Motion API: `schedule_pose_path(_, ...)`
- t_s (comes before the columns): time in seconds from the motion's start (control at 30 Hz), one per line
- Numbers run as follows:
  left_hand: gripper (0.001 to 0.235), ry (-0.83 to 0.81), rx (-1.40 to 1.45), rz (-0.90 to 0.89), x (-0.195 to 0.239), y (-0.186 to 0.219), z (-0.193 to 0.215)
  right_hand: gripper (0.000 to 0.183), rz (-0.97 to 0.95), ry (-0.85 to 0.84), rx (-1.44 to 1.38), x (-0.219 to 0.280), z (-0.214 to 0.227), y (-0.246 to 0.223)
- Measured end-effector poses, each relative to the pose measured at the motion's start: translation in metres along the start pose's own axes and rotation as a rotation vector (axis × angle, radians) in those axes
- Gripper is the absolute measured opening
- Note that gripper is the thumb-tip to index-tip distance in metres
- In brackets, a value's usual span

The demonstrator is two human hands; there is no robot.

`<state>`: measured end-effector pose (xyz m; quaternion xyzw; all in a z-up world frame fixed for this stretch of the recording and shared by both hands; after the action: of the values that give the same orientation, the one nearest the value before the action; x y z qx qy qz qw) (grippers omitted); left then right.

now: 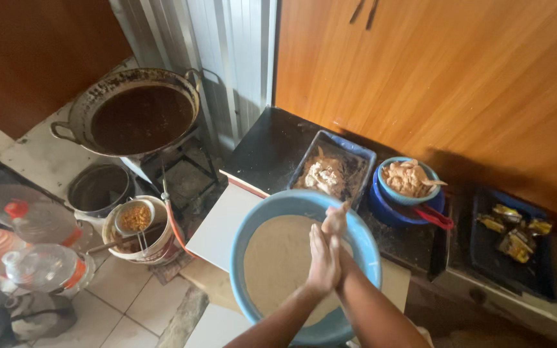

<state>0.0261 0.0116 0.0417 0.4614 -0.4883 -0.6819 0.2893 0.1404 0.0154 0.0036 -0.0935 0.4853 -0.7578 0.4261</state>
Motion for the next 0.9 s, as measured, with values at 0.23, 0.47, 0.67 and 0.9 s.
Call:
schedule_pose_path(0.23,0.057,-0.357,-0.412,-0.793,0.027,0.044,0.035,0.062,0.075,-0.390,0.350,0.030,-0.083,0.018)
schedule_pose_path(0.47,0.050,-0.571,-0.523,-0.506,-0.012,0.025,0.028,0.056,0.217,-0.823,0.710,0.035,-0.123,0.026)
schedule_pose_path(0.67,0.072,-1.149,-0.666,-0.327,0.007,0.058,-0.024,0.051,0.371,-1.171,0.818,0.084,-0.111,0.029)
schedule_pose_path(0.9,0.050,-1.386,-0.625,-0.086,0.007,0.053,-0.016,0.045,0.411,-1.162,0.866,0.099,-0.102,0.042)
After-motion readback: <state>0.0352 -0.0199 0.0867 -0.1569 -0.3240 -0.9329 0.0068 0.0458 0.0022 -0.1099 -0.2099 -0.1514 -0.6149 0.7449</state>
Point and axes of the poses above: each hand's wrist, its own x-axis away from the middle knuckle, its own z-axis out of the back of the hand, y = z × x, the point moved 10 cm from there along -x, towards the middle knuckle, and after that the axes turned 5 degrees about -z, right-handed, at the moved point
